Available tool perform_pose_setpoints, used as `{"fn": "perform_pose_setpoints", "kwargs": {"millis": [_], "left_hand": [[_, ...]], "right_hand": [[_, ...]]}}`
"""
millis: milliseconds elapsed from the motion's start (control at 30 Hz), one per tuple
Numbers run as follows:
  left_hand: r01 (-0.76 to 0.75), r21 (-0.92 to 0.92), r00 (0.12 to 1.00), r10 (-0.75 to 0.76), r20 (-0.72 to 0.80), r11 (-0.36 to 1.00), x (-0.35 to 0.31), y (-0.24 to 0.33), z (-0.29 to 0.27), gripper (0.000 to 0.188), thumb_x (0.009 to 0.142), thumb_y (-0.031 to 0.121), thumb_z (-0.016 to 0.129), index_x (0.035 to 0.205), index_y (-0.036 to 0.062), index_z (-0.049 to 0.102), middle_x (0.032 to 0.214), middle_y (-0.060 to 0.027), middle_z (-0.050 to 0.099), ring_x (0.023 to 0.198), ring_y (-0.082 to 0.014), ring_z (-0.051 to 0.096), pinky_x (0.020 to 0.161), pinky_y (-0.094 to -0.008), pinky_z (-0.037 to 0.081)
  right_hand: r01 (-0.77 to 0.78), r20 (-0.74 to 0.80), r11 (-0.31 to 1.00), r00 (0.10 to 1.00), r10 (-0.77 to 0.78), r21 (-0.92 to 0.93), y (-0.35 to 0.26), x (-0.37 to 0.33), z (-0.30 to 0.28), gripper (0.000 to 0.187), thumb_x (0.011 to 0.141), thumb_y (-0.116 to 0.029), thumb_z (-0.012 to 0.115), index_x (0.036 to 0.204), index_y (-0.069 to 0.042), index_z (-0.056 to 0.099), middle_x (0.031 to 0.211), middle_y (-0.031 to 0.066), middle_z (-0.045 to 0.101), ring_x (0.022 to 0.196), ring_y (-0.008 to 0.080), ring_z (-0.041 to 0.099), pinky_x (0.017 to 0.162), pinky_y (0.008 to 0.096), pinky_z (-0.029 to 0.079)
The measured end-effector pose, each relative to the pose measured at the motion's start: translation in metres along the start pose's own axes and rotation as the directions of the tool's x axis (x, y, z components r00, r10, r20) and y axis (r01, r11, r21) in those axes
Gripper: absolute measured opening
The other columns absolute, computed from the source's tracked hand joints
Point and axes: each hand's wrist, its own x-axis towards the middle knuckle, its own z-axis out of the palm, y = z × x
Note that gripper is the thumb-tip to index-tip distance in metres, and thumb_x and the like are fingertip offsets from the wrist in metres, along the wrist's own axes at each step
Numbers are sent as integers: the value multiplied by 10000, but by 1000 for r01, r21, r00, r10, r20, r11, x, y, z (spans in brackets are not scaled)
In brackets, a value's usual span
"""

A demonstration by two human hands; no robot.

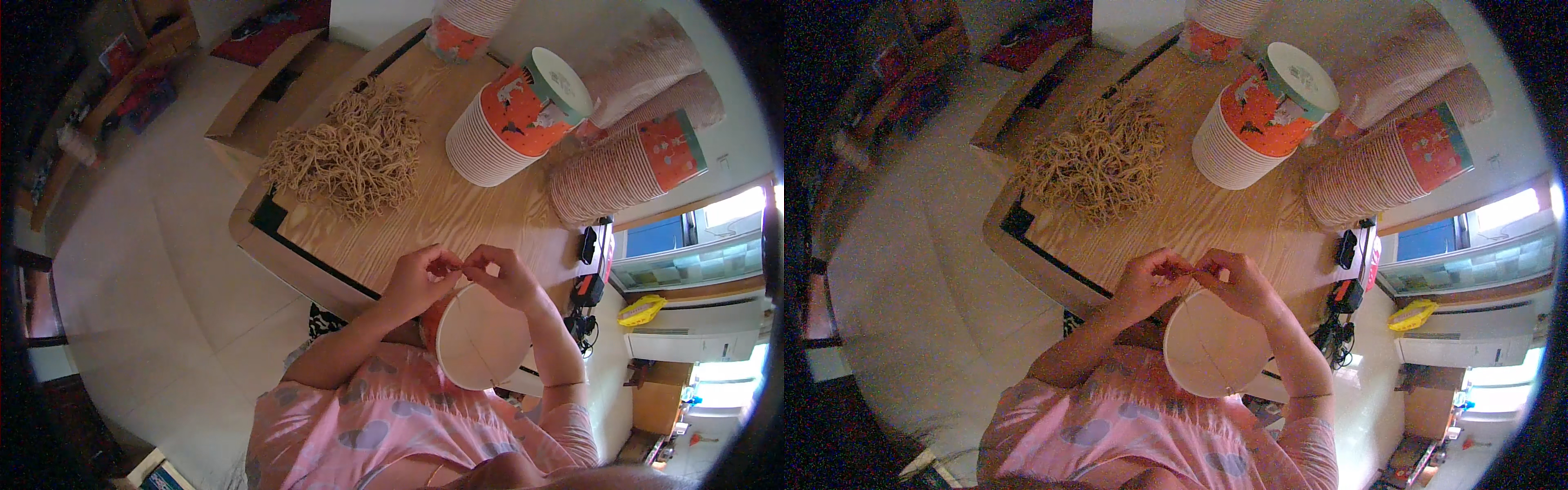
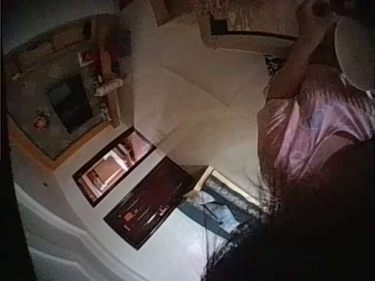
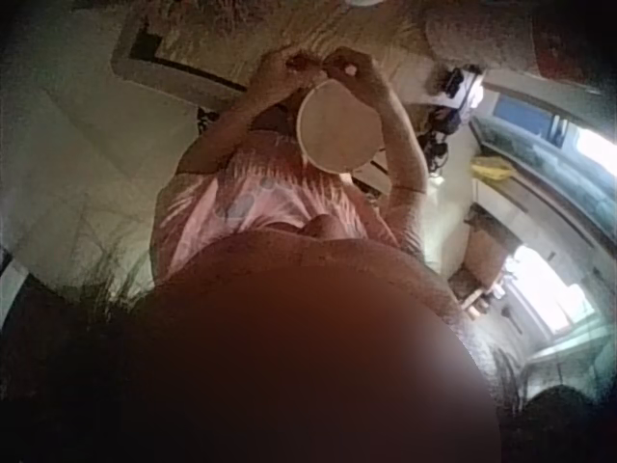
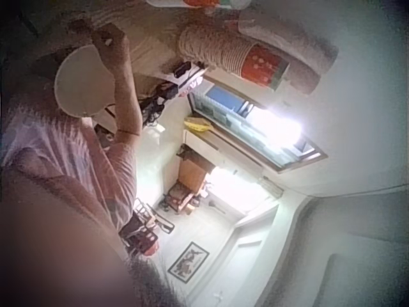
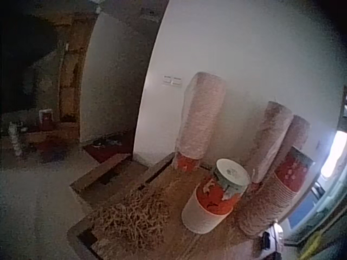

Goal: Packaging paper buckets with decorative shredded paper filler.

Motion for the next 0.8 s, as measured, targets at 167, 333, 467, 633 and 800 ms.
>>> {"fn": "perform_pose_setpoints", "kwargs": {"millis": [167, 333, 467, 633, 800], "left_hand": [[-44, 83, 999, 43, 16, 996, 0, 7, 0, 144, 763, 78, 662, 882, 12, 615, 813, -56, 637, 783, -120, 612, 726, -263, 487], [-17, 68, 1000, 16, 12, 998, -2, 1, -2, 148, 764, 85, 659, 883, 13, 607, 818, -52, 643, 759, -125, 616, 700, -264, 494], [-37, 28, 999, 37, 1, 999, -2, -9, -3, 170, 764, 107, 664, 882, 5, 598, 815, -51, 645, 739, -121, 615, 674, -261, 495], [21, 41, 999, -23, 46, 999, 0, -1, -1, 203, 765, 132, 671, 907, 4, 605, 814, -59, 648, 731, -120, 615, 670, -259, 495], [-12, 72, 1000, 10, 25, 997, 0, -4, -1, 226, 762, 141, 677, 931, 5, 615, 792, -56, 650, 702, -117, 612, 651, -253, 495]], "right_hand": [[-17, -6, 1000, 1000, 17, -21, -3, -1, -1, 142, 811, -162, 640, 846, -24, 640, 734, 55, 615, 670, 134, 542, 618, 289, 447], [-17, -24, 999, 1000, 16, -34, -1, -3, 0, 142, 812, -156, 638, 850, -19, 642, 752, 56, 621, 683, 133, 549, 631, 287, 454], [-17, -6, 999, 1000, 17, -42, 2, -2, -1, 143, 813, -156, 636, 853, -19, 641, 775, 58, 628, 696, 139, 560, 637, 291, 459], [-8, -13, 998, 1000, 7, -64, -6, -3, -2, 136, 813, -149, 632, 850, -18, 636, 777, 58, 629, 707, 142, 568, 640, 295, 461], [-25, -13, 994, 1000, 23, -102, -7, -3, -2, 125, 811, -135, 628, 846, -15, 631, 778, 58, 623, 718, 140, 567, 645, 293, 462]]}}
